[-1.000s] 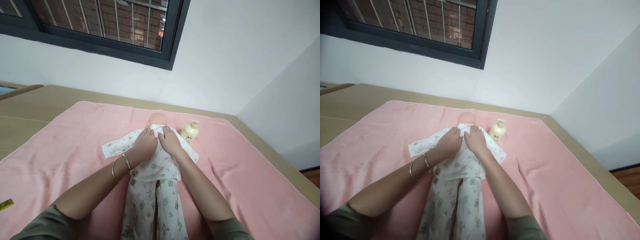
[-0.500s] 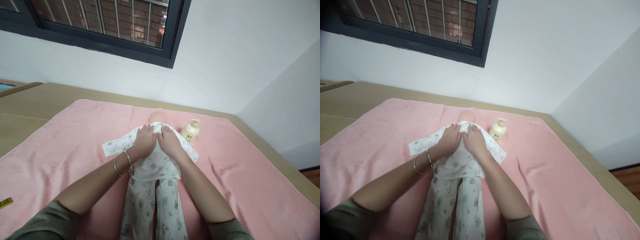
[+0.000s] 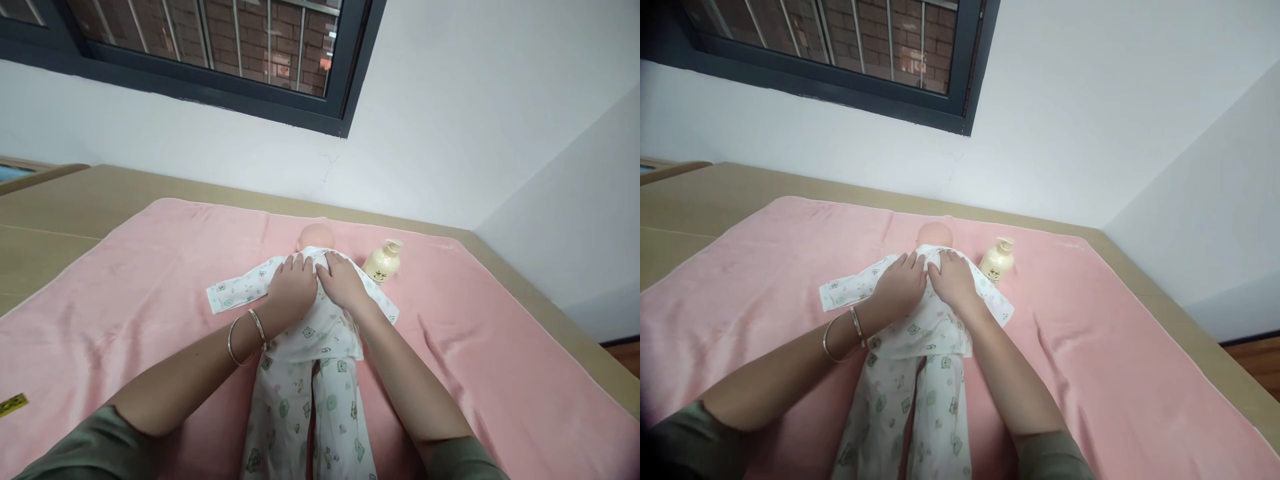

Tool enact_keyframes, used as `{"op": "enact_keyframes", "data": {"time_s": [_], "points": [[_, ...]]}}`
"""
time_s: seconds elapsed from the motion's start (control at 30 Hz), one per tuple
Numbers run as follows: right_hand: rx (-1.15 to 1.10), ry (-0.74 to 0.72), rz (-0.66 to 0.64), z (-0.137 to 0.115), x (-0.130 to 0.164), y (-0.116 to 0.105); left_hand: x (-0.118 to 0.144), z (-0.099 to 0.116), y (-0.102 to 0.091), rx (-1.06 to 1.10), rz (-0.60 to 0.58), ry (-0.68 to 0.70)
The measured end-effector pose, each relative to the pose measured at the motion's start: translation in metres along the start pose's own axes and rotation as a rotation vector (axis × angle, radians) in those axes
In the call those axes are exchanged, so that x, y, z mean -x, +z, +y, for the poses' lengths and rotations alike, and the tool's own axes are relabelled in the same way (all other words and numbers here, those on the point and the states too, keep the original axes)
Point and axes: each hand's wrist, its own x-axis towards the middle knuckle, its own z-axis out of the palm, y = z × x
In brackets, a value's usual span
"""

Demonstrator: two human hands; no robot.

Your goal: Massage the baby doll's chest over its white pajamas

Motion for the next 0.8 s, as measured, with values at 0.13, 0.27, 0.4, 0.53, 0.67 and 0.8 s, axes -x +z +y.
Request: {"op": "enact_keyframes", "data": {"time_s": [0.13,0.27,0.4,0.53,0.67,0.8], "points": [[0.166,0.027,-0.042,-0.022,0.020,-0.014,-0.017,-0.014,-0.011,0.113,-0.094,-0.015],[0.175,0.095,-0.090,-0.033,0.032,-0.030,-0.033,-0.032,-0.007,0.188,-0.065,-0.087],[0.010,0.074,0.046,-0.015,0.016,-0.023,-0.028,-0.031,0.000,0.133,-0.101,-0.032],[-0.037,0.069,-0.068,0.006,-0.005,-0.002,-0.012,-0.014,0.001,-0.053,-0.026,0.047],[-0.003,0.162,-0.143,0.008,-0.005,0.002,-0.007,-0.008,0.002,-0.093,0.028,0.109],[0.101,0.112,-0.131,-0.010,0.011,-0.006,-0.020,-0.022,-0.002,0.084,-0.094,-0.013]]}}
